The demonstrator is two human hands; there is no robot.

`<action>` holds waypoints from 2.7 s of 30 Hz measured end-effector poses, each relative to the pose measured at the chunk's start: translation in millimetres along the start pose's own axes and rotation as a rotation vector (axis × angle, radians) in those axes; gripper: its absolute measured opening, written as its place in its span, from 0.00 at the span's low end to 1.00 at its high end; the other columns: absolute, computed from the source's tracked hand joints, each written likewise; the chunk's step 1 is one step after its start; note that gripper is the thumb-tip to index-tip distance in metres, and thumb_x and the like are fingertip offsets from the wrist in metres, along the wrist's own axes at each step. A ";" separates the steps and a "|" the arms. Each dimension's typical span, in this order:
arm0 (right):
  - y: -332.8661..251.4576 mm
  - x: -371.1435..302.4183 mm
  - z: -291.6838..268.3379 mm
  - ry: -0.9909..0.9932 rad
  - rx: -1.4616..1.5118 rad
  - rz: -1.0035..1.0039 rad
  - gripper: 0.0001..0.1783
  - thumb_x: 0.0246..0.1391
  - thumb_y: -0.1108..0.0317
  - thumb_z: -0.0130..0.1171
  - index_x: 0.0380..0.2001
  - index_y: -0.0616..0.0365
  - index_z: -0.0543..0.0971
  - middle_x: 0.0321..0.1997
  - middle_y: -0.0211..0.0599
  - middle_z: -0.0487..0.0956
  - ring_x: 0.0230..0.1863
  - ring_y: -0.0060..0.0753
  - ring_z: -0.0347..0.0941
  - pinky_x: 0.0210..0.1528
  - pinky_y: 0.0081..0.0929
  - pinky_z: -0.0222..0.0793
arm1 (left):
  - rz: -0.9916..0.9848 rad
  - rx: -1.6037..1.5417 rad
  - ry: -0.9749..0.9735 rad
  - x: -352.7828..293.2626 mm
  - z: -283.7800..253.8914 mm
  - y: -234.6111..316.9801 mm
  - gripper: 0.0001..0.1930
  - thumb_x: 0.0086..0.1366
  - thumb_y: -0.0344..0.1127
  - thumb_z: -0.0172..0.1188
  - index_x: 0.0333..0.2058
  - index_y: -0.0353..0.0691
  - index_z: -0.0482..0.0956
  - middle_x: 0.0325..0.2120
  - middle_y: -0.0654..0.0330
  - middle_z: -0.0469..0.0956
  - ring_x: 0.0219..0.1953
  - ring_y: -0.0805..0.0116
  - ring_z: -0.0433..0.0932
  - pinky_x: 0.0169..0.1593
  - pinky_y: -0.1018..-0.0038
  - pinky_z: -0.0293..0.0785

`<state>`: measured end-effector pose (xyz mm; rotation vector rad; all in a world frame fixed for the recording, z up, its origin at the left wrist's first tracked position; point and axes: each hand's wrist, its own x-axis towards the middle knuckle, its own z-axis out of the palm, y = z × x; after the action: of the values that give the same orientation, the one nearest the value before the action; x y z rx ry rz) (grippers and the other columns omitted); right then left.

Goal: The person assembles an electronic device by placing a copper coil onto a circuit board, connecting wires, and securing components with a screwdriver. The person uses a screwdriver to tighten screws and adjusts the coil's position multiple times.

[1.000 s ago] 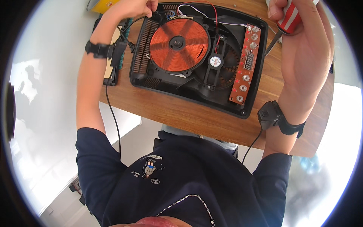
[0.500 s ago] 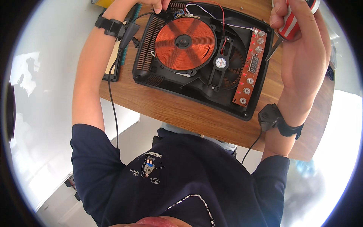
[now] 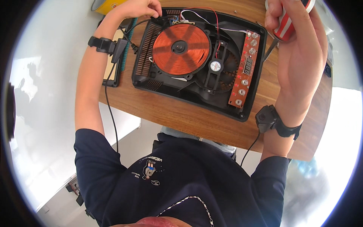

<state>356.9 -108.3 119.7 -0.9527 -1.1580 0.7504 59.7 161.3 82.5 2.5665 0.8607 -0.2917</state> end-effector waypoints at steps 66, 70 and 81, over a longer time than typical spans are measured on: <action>2.3 15.1 -59.9 0.195 -1.085 -0.010 0.25 0.65 0.51 0.63 0.57 0.57 0.78 0.34 0.32 0.78 0.35 0.25 0.72 0.43 0.30 0.69 | -0.468 0.009 0.548 -149.7 59.1 -65.6 0.16 0.65 0.38 0.68 0.49 0.39 0.81 0.44 0.55 0.83 0.43 0.56 0.84 0.49 0.64 0.79; 16.0 -9.2 -63.0 -0.008 -1.236 0.180 0.30 0.59 0.52 0.69 0.62 0.50 0.77 0.41 0.41 0.85 0.43 0.29 0.81 0.48 0.28 0.73 | -0.462 0.153 0.516 -185.5 95.5 -95.0 0.15 0.67 0.31 0.63 0.52 0.43 0.80 0.50 0.55 0.79 0.50 0.53 0.81 0.53 0.62 0.78; 44.5 -99.0 -95.0 -0.156 -1.237 0.378 0.25 0.56 0.67 0.65 0.57 0.53 0.77 0.45 0.50 0.84 0.49 0.56 0.81 0.50 0.43 0.74 | -0.382 0.055 0.465 -213.8 107.2 -122.7 0.09 0.62 0.23 0.63 0.40 0.36 0.77 0.41 0.52 0.77 0.46 0.47 0.78 0.49 0.60 0.75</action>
<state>423.5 -197.8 28.3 -2.2091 -1.6106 0.3292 -190.8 89.3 16.7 2.5428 1.5329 0.1905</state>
